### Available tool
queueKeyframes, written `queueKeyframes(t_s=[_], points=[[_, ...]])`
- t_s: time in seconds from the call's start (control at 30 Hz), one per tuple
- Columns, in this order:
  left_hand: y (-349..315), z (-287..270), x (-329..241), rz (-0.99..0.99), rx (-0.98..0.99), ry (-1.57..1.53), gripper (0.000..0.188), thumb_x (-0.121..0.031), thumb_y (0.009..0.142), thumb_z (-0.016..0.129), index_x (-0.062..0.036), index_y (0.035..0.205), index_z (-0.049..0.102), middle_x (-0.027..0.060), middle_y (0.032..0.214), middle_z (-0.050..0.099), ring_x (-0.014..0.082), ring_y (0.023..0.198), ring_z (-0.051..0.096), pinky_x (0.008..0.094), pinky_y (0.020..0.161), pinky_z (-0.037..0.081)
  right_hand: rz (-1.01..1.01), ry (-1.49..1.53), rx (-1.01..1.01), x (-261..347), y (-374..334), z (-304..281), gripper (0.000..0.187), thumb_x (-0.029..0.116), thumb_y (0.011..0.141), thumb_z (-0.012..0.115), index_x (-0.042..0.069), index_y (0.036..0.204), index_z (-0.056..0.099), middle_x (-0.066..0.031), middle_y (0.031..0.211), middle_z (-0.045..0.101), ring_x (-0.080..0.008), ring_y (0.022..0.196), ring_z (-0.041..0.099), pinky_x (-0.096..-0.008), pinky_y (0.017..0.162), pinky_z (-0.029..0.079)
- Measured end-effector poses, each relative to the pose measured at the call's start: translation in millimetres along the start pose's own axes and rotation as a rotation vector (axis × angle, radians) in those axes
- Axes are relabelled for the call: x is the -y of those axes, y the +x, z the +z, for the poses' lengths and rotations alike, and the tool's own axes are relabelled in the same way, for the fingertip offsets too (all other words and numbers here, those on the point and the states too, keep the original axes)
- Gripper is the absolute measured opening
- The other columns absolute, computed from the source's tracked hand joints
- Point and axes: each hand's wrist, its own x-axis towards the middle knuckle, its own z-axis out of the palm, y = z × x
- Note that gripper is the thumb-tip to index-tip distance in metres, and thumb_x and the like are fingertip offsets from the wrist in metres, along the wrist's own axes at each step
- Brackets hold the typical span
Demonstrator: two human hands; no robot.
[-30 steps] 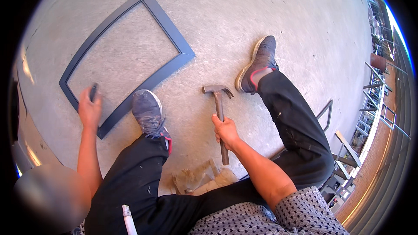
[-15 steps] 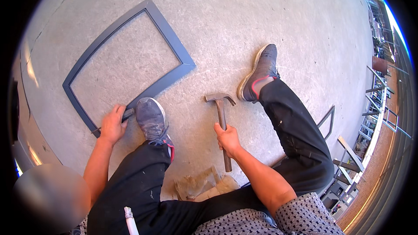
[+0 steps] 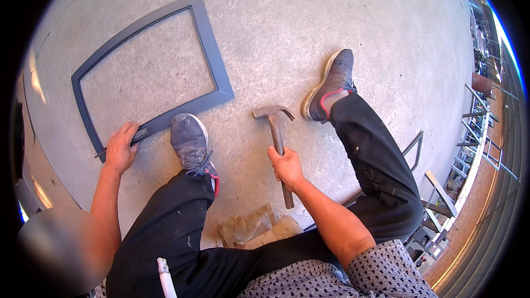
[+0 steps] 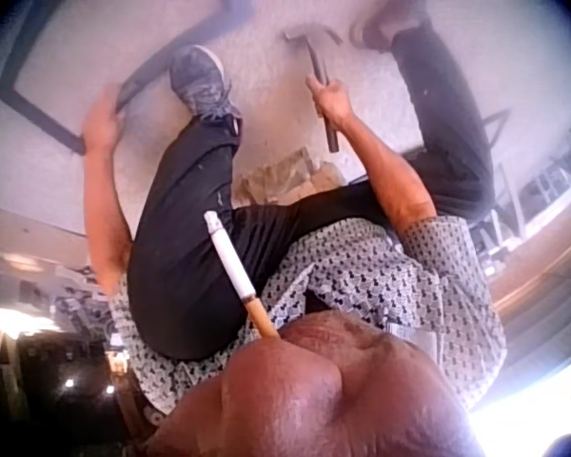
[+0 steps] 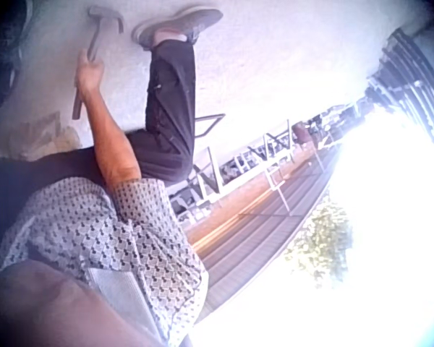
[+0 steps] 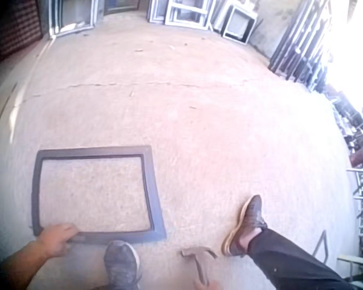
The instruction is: The person sits on the floor and uses a hammer and a chisel to assemble a rectangular window frame. They repeatedly strike the chisel along the frame's edges to secure the joints. After completing the assembly, the person picks up the frame to inspect it and places it on a stack of other frames.
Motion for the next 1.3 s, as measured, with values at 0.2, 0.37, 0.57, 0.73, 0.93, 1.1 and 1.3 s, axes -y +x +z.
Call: queueKeyframes(t_s=[0.2,0.37,0.57,0.73,0.93,1.1,1.3], points=[[-3,-1,17,0.096,0.003,0.067,0.057,0.005,0.071,0.075,-0.0117,0.124,0.062,0.0081,0.125,0.064,0.0362,0.11,0.065,0.0456,0.096,0.051,-0.009,-0.043,-0.016,3,-1,2,0.035,0.039,0.102,0.068,0.012,0.087,0.053,0.0038,0.06,0.047,-0.008,0.042,0.042,-0.028,0.039,0.038],[4,-15,28,0.131,0.009,0.126,0.052,0.006,0.073,0.071,-0.0113,0.121,0.064,0.0072,0.124,0.065,0.0357,0.103,0.066,0.0458,0.091,0.051,-0.003,-0.06,-0.026,2,1,1,0.034,0.038,0.102,0.068,0.011,0.087,0.053,0.0033,0.06,0.047,-0.0083,0.043,0.043,-0.0288,0.039,0.038],[13,-21,28,0.015,0.004,0.208,0.052,0.004,0.076,0.074,-0.0139,0.125,0.067,0.01,0.127,0.061,0.0391,0.097,0.066,0.0466,0.09,0.053,-0.027,-0.041,-0.015,1,5,-1,0.035,0.037,0.101,0.068,0.01,0.085,0.053,0.0026,0.061,0.049,-0.0086,0.042,0.043,-0.0294,0.039,0.038],[4,-1,10,-0.178,-0.067,0.1,0.052,-0.001,0.078,0.079,-0.0141,0.127,0.067,0.0106,0.12,0.06,0.0378,0.093,0.067,0.0466,0.084,0.055,-0.04,-0.065,-0.024,3,7,-1,0.035,0.037,0.101,0.068,0.011,0.083,0.053,0.0026,0.061,0.049,-0.0085,0.042,0.043,-0.0296,0.039,0.038],[2,21,-5,-0.096,-0.184,0.041,0.051,-0.009,0.08,0.083,-0.0131,0.128,0.067,0.0111,0.119,0.06,0.0373,0.091,0.069,0.046,0.08,0.056,-0.053,-0.132,-0.006,10,10,-2,0.036,0.037,0.101,0.067,0.011,0.082,0.052,0.003,0.06,0.048,-0.0088,0.043,0.044,-0.0298,0.039,0.039],[14,26,-9,-0.083,-0.15,0.051,0.046,-0.015,0.082,0.083,-0.0142,0.125,0.067,0.009,0.121,0.061,0.0365,0.093,0.069,0.0453,0.08,0.056,-0.103,-0.209,0.023,14,14,0,0.036,0.039,0.102,0.066,0.01,0.084,0.054,0.0023,0.062,0.049,-0.009,0.044,0.045,-0.0305,0.039,0.039],[14,35,-8,-0.088,-0.182,0.016,0.045,-0.015,0.082,0.083,-0.0147,0.124,0.067,0.0071,0.121,0.062,0.0362,0.095,0.069,0.0452,0.082,0.057,-0.031,-0.025,0.074,29,9,26,0.035,0.039,0.103,0.066,0.009,0.088,0.054,0.0012,0.063,0.05,-0.0099,0.044,0.045,-0.0303,0.039,0.039]])
